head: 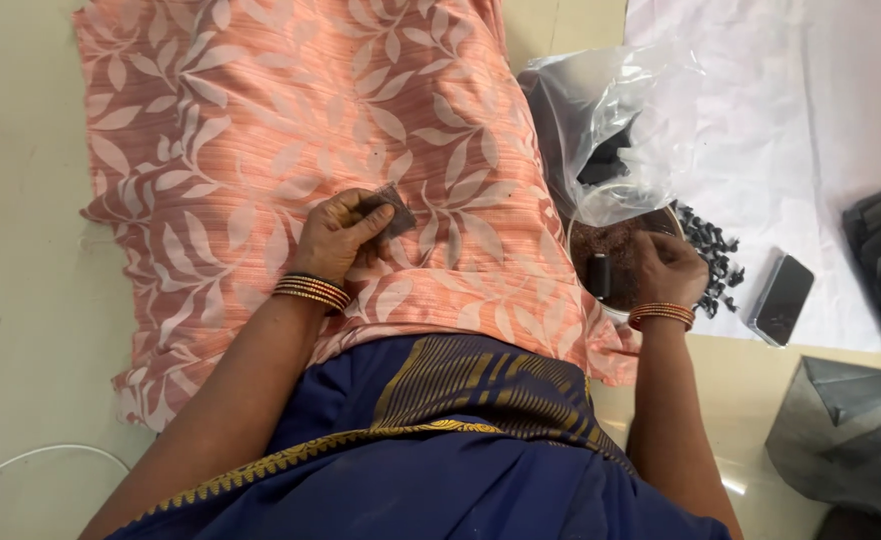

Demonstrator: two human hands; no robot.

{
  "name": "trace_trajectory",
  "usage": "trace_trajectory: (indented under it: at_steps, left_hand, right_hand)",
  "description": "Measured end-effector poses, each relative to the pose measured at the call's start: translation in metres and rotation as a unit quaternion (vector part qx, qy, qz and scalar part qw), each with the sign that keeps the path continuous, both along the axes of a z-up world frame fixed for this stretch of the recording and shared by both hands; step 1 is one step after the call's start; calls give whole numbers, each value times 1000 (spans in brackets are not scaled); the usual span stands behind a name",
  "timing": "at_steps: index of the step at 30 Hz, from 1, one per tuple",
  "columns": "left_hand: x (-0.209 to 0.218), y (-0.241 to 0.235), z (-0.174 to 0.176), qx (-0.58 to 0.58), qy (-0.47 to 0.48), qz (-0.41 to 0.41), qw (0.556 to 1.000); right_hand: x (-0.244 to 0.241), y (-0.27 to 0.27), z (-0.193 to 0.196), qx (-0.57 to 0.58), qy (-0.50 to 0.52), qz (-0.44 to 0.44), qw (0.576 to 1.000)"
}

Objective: The person sits at a work table and shapes small dark pieces by hand, pinching and rolling them between the fingers over a patterned cloth. They occasionally reach into a metal bowl of brown powder and place finished pieces with a pile of dark items beside a plastic bag.

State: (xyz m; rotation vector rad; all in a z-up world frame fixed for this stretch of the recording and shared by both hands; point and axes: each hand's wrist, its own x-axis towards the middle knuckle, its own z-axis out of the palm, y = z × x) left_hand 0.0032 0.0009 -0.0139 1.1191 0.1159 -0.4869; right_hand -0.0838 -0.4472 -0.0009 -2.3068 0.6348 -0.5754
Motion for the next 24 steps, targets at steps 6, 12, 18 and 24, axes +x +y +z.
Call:
trace_trajectory:
  at_steps: [6, 12, 18, 24]
  left_hand:
    - [0, -2, 0, 19, -1, -6, 1000]
    - [0, 0, -10, 0, 11, -25, 1000]
    - [0, 0, -11, -14, 38, -54, 998]
    - [4, -3, -20, -48, 12, -84, 995]
  right_hand:
    - [3, -45, -38, -154, 186, 11, 970]
    - [37, -30, -60, -293, 235, 70, 924]
    - [33, -49, -79, -337, 188, 61, 921]
    - [6, -67, -58, -187, 241, -26, 952]
